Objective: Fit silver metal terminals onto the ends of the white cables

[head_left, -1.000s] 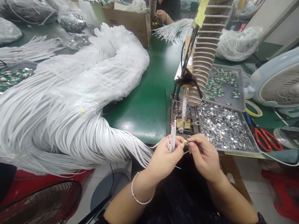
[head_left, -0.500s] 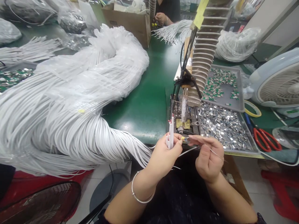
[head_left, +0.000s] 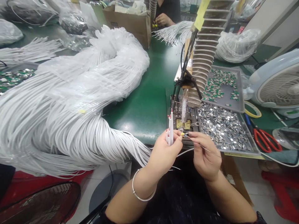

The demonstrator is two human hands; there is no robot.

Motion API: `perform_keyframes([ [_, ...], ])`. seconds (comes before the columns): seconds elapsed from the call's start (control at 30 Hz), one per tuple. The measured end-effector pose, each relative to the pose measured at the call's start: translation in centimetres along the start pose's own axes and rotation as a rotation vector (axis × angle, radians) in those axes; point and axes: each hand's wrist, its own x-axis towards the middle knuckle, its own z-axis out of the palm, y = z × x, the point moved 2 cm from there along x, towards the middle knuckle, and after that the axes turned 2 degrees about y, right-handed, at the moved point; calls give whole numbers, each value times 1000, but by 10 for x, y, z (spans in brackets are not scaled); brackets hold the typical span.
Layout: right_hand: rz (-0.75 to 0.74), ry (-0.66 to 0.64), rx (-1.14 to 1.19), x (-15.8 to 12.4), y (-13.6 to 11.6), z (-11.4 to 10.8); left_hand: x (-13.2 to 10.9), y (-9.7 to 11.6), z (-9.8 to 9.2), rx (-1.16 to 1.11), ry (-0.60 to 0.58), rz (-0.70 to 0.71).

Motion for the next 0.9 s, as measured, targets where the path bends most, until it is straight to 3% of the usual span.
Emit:
perform_keyframes([
  [0.9,-107,25,-35,12,-2,7,1,13,-3,29,71,103],
])
